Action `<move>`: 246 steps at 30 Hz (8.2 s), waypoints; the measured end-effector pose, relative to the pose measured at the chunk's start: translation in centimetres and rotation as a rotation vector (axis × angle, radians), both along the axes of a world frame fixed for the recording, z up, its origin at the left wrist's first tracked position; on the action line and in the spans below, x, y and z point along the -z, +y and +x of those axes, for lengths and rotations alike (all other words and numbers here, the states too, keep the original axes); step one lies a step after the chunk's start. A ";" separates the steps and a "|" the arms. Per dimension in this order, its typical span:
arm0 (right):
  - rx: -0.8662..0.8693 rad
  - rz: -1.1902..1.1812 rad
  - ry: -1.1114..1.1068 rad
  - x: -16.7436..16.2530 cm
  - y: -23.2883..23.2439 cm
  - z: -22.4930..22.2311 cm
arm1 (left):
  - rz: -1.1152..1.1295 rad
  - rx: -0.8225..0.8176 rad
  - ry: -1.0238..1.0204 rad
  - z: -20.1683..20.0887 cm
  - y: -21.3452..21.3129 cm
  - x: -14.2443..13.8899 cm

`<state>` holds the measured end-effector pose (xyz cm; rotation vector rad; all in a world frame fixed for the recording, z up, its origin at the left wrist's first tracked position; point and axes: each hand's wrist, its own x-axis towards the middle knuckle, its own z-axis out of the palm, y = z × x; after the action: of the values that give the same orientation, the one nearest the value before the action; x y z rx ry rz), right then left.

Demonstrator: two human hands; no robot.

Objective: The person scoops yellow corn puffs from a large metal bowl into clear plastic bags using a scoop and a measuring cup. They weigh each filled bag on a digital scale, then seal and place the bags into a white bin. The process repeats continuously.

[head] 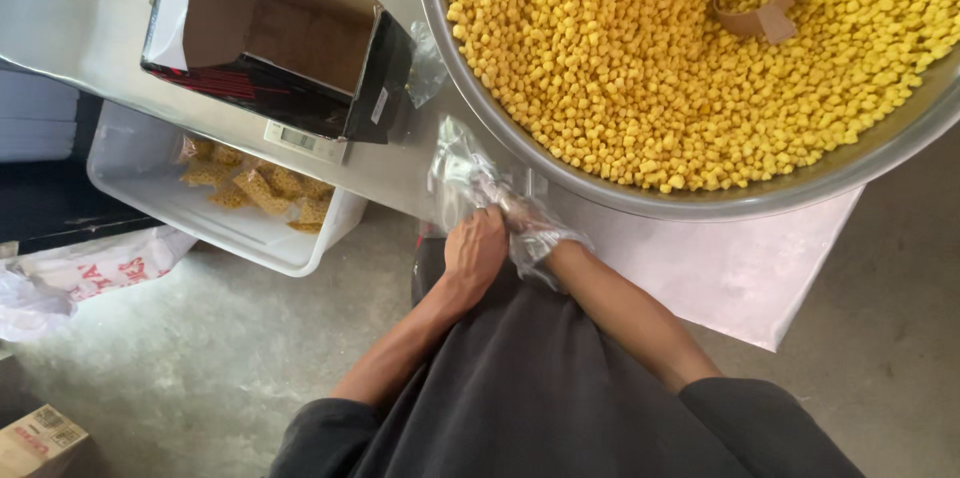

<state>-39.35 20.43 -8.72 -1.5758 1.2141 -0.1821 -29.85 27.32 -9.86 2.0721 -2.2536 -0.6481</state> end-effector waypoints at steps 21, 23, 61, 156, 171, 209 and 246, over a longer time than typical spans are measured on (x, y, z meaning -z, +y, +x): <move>-0.515 -0.183 -0.304 2.9 4.5 -2.1 | -0.532 0.624 0.079 4.1 -1.1 -7.7; -0.837 -0.690 0.328 1.8 4.6 -3.2 | -0.338 0.653 0.116 4.3 -2.1 -6.8; 0.741 -0.168 0.389 -2.1 -20.2 -27.4 | -0.242 0.193 0.534 0.6 -13.9 -21.1; 0.465 -1.011 0.526 -24.9 -12.4 -28.1 | -0.229 0.388 0.466 -20.9 -32.8 -17.1; 0.307 -1.230 0.612 -24.2 -12.2 -28.8 | -0.266 0.395 0.496 -21.1 -33.0 -16.9; 0.788 0.381 -0.040 -17.8 -14.5 -25.8 | -0.136 0.370 0.603 -11.4 -29.8 -21.1; 0.502 -0.953 0.528 -24.1 -10.1 -27.5 | -0.118 0.405 0.519 -20.8 -29.9 -16.2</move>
<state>-66.89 10.29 15.34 -2.1575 2.1261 -0.8006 -50.61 -2.56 6.31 1.2091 -2.3157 -0.9120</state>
